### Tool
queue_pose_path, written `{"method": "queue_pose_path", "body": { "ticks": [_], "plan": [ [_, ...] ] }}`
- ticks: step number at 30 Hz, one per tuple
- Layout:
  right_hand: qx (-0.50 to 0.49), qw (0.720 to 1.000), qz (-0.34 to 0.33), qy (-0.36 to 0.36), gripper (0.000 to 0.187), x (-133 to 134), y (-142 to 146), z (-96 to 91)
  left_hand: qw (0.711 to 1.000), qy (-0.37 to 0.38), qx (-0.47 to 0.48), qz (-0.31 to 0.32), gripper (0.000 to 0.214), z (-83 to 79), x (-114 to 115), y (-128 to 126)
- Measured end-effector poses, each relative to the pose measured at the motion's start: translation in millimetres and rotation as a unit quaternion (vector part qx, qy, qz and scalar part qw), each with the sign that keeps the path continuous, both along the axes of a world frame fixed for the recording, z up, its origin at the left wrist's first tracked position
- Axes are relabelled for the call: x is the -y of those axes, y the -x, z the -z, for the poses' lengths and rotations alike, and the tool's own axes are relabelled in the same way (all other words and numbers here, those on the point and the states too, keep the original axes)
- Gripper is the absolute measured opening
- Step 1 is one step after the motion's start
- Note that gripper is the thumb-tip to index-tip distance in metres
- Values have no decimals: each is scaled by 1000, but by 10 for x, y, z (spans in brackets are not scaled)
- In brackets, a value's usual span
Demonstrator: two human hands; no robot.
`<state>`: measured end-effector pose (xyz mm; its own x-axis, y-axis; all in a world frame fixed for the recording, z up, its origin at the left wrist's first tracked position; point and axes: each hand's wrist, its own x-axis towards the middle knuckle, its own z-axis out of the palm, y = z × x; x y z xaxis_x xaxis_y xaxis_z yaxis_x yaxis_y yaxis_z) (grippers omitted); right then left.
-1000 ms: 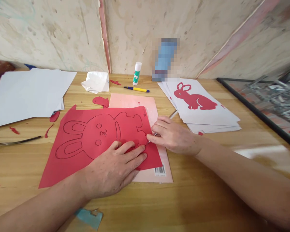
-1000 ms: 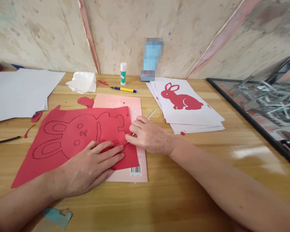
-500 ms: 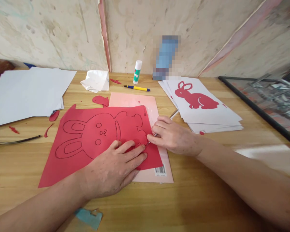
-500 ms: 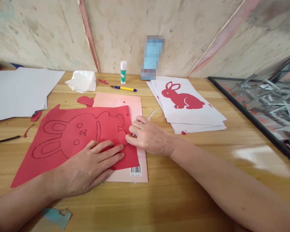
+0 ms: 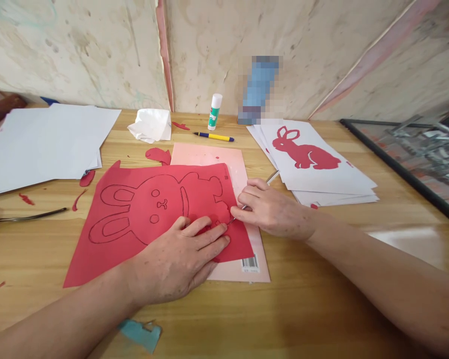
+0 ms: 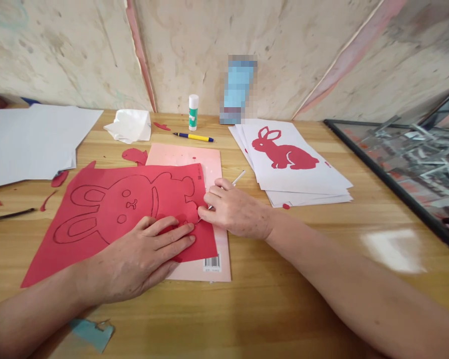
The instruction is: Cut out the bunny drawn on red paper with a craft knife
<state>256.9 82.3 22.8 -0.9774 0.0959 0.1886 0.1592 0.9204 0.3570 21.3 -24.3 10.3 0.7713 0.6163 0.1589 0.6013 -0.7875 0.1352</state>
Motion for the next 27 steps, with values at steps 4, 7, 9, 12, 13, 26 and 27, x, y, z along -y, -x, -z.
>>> {"method": "queue_pose_path", "body": {
  "ticks": [4, 7, 9, 12, 13, 26, 27],
  "plan": [
    [-1, 1000, 3, -10, 26, 12, -3, 0, 1000, 2, -6, 1, 39, -6, 3, 4],
    [-7, 1000, 4, -14, 27, 23, -6, -2, 1000, 3, -10, 1, 39, -10, 7, 9],
    [-16, 1000, 6, -12, 27, 34, -8, -4, 1000, -2, -3, 0, 39, -8, 9, 11],
    [-24, 1000, 15, -7, 29, 59, -15, -2, 1000, -6, 0, -1, 39, -2, 12, 13],
    [-27, 999, 18, -3, 30, 68, -17, 1, 1000, -5, -3, -1, 39, -1, 14, 13],
    [-24, 1000, 20, -2, 27, 105, 23, 20, 1000, 6, -8, -1, 40, -2, 14, 10],
    [-21, 1000, 19, -6, 27, 107, 26, 12, 1000, 8, -7, 0, 40, -2, 13, 10]
  ]
}}
